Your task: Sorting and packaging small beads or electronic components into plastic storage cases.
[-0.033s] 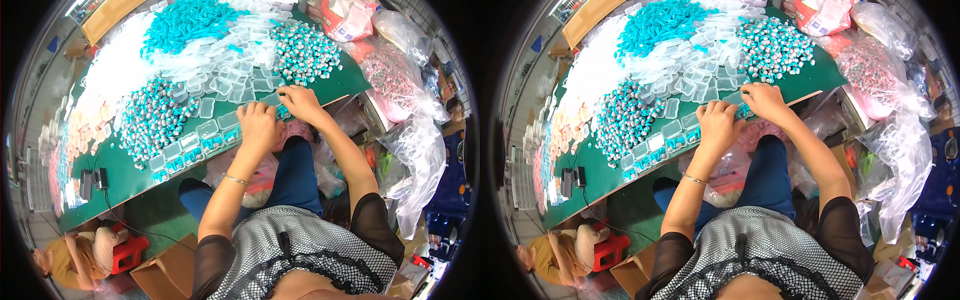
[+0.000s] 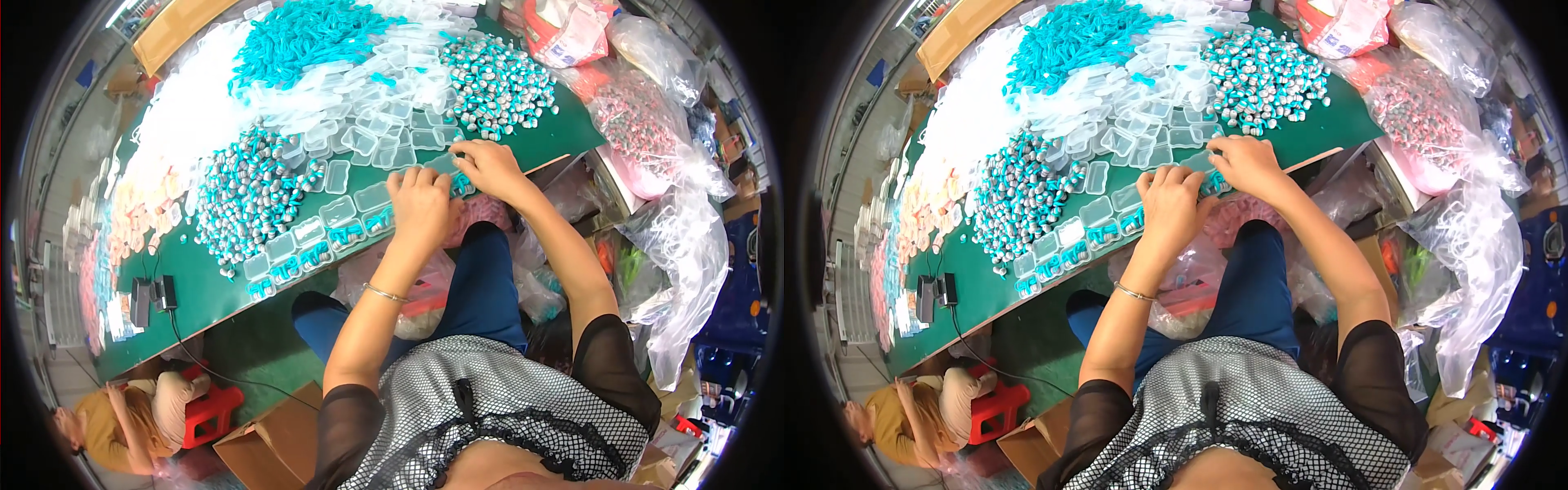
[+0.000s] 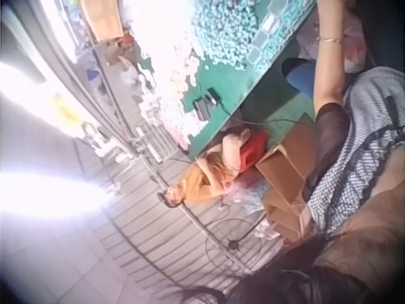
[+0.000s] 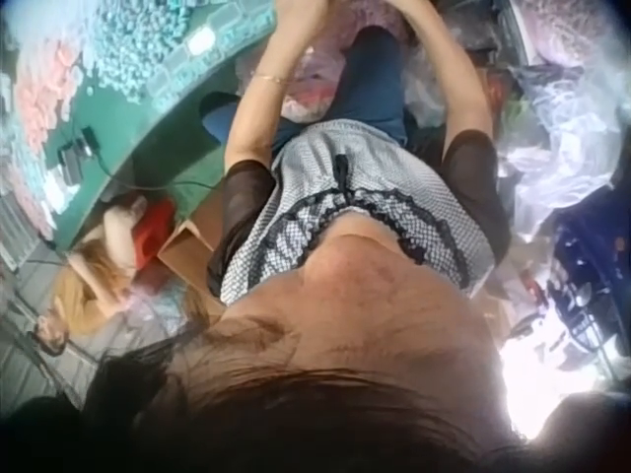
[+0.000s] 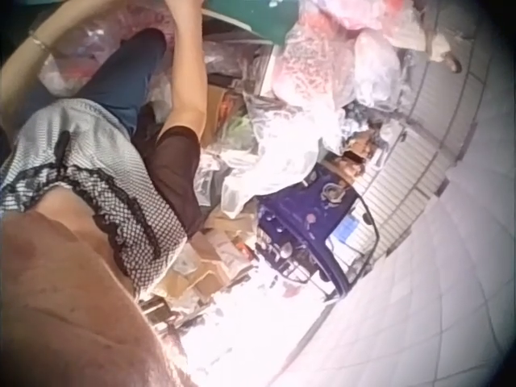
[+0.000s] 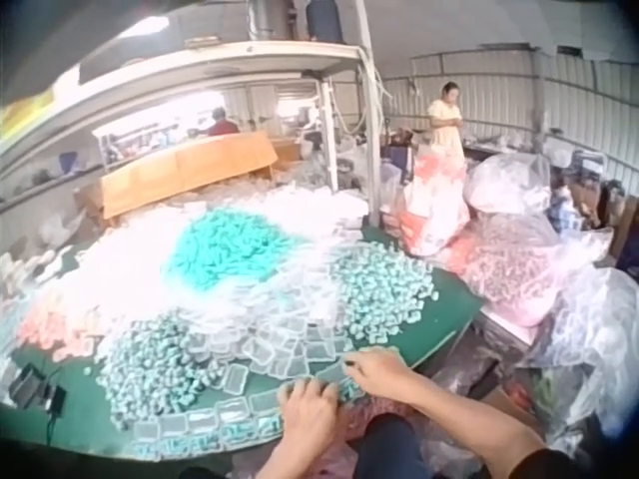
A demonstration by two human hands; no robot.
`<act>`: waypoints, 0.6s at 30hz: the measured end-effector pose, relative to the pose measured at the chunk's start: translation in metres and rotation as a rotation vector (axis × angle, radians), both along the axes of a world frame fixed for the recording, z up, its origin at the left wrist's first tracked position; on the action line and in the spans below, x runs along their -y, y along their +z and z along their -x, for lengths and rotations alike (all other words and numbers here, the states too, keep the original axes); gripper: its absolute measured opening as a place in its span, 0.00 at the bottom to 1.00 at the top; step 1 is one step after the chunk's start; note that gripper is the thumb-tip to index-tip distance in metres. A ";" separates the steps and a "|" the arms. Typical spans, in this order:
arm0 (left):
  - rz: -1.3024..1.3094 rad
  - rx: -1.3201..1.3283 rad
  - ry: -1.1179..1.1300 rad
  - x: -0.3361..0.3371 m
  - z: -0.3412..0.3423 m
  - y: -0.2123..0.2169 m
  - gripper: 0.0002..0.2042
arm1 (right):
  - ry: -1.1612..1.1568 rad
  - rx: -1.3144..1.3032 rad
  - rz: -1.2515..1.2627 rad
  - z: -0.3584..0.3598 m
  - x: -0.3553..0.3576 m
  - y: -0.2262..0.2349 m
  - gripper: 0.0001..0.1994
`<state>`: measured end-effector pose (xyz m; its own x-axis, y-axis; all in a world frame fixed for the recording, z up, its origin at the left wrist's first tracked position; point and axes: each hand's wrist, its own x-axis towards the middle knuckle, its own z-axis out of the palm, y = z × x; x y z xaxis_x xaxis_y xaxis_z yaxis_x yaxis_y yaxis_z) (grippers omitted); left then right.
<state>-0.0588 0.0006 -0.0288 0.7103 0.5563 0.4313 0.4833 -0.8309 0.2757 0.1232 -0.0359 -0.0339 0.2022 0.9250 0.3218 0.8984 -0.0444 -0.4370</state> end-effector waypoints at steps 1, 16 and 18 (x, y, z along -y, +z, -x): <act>0.037 0.003 -0.031 -0.001 0.001 0.001 0.22 | -0.005 -0.073 0.101 0.002 0.000 0.008 0.10; 0.135 0.140 -0.079 -0.005 -0.002 0.005 0.41 | 0.262 -0.411 -0.126 -0.012 0.029 0.012 0.07; 0.166 0.127 -0.107 -0.007 -0.001 0.004 0.38 | 0.283 -0.433 -0.147 -0.010 0.035 0.011 0.07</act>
<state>-0.0574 0.0077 -0.0250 0.7149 0.5519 0.4294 0.3481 -0.8135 0.4660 0.1329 -0.0713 -0.0233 0.0940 0.9140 0.3946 0.6023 0.2634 -0.7535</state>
